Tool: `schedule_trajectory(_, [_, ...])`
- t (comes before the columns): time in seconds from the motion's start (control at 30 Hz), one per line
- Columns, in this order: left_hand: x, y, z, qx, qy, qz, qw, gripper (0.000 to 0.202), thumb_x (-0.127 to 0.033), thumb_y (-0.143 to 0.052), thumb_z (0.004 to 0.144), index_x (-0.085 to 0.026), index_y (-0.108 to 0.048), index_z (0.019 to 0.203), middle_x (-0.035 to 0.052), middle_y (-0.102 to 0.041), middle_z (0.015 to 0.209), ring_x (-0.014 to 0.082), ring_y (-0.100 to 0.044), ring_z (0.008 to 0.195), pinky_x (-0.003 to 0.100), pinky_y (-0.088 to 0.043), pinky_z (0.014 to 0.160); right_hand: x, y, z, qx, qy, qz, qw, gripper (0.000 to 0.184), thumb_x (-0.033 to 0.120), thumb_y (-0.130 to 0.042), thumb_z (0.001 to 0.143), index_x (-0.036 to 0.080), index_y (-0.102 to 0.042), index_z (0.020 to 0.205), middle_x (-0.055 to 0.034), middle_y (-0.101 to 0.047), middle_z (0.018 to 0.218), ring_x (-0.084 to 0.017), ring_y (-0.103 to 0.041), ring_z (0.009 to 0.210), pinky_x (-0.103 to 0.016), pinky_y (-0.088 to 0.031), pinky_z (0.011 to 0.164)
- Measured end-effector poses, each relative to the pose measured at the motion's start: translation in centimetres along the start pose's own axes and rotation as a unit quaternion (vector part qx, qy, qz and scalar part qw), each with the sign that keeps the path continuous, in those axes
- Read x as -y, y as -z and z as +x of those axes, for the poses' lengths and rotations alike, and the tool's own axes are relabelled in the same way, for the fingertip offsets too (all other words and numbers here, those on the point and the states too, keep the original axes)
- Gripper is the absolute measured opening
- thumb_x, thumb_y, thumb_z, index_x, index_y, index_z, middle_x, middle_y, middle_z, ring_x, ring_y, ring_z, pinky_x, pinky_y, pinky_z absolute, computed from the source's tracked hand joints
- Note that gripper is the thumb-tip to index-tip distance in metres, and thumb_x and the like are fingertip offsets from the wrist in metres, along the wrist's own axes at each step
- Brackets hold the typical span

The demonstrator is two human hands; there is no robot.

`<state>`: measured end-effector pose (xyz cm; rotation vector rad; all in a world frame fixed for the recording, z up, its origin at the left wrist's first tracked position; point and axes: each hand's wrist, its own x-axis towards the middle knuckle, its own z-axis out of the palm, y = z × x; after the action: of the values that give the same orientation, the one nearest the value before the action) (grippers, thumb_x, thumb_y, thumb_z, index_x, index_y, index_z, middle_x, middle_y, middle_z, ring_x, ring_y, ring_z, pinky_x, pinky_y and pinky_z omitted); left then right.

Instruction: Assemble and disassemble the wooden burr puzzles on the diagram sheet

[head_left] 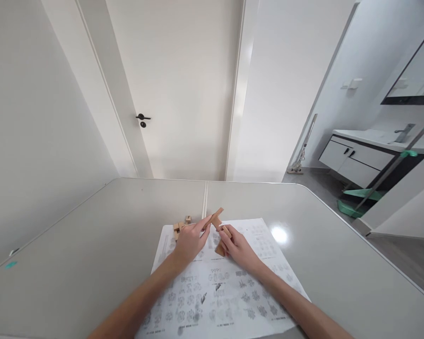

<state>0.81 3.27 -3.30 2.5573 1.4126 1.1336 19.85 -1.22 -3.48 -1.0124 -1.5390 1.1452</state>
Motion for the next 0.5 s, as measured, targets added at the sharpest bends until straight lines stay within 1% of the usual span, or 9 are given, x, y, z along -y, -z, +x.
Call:
schedule_trajectory(0.07, [0.31, 0.07, -0.01, 0.012, -0.019, 0.014, 1.0, 0.037, -0.03, -0.047, 0.102, -0.027, -0.064, 0.135, 0.0032, -0.079, 0.079, 0.0165, -0.07, 0.064, 0.026, -0.054, 0.065, 0.02, -0.13, -0.11, 0.018, -0.006, 0.017, 1.0, 0.037, 0.058, -0.04, 0.1, 0.023, -0.051, 0.093, 0.0072, -0.041, 0.063, -0.014, -0.044, 0.051, -0.027, -0.041, 0.053])
schedule_trajectory(0.13, [0.47, 0.02, -0.14, 0.018, -0.039, 0.019, 0.999, 0.038, -0.029, -0.045, 0.103, -0.027, -0.062, 0.137, 0.0037, -0.08, 0.084, 0.016, -0.071, 0.066, 0.025, -0.054, 0.066, 0.12, -0.18, -0.18, 0.025, -0.013, 0.018, 0.999, 0.038, 0.059, -0.039, 0.1, 0.023, -0.051, 0.097, 0.0079, -0.04, 0.064, -0.013, -0.043, 0.049, -0.027, -0.04, 0.053])
schedule_trajectory(0.2, [0.56, -0.08, -0.27, 0.02, -0.05, 0.017, 0.998, 0.039, -0.028, -0.044, 0.104, -0.027, -0.06, 0.139, 0.0044, -0.08, 0.09, 0.0162, -0.072, 0.071, 0.025, -0.055, 0.07, 0.31, -0.17, -0.2, 0.029, -0.019, 0.021, 0.999, 0.039, 0.06, -0.039, 0.1, 0.023, -0.051, 0.1, 0.0081, -0.04, 0.064, -0.013, -0.042, 0.049, -0.027, -0.039, 0.052])
schedule_trajectory(0.3, [0.69, -0.2, -0.37, 0.022, -0.051, 0.008, 0.998, 0.04, -0.026, -0.044, 0.104, -0.027, -0.058, 0.141, 0.0053, -0.081, 0.092, 0.0168, -0.073, 0.076, 0.027, -0.057, 0.075, 0.56, -0.2, -0.22, 0.034, -0.028, 0.043, 0.998, 0.043, 0.064, -0.04, 0.098, 0.023, -0.051, 0.098, 0.0085, -0.037, 0.064, -0.012, -0.039, 0.047, -0.026, -0.037, 0.049])
schedule_trajectory(0.4, [0.78, -0.05, -0.32, 0.02, -0.059, -0.017, 0.998, 0.041, -0.025, -0.045, 0.103, -0.026, -0.058, 0.142, 0.0059, -0.08, 0.092, 0.0174, -0.074, 0.077, 0.029, -0.059, 0.078, 0.65, -0.29, -0.35, 0.034, -0.029, 0.046, 0.998, 0.044, 0.065, -0.04, 0.097, 0.022, -0.051, 0.098, 0.0088, -0.037, 0.062, -0.011, -0.037, 0.046, -0.026, -0.037, 0.048])
schedule_trajectory(0.5, [0.53, 0.3, -0.27, 0.03, -0.079, -0.06, 0.995, 0.041, -0.024, -0.046, 0.103, -0.028, -0.057, 0.142, 0.0057, -0.08, 0.1, 0.0177, -0.075, 0.082, 0.031, -0.06, 0.08, 0.63, -0.32, -0.46, 0.037, -0.027, 0.055, 0.997, 0.041, 0.063, -0.041, 0.098, 0.023, -0.049, 0.093, 0.0088, -0.037, 0.061, -0.011, -0.038, 0.045, -0.026, -0.038, 0.048])
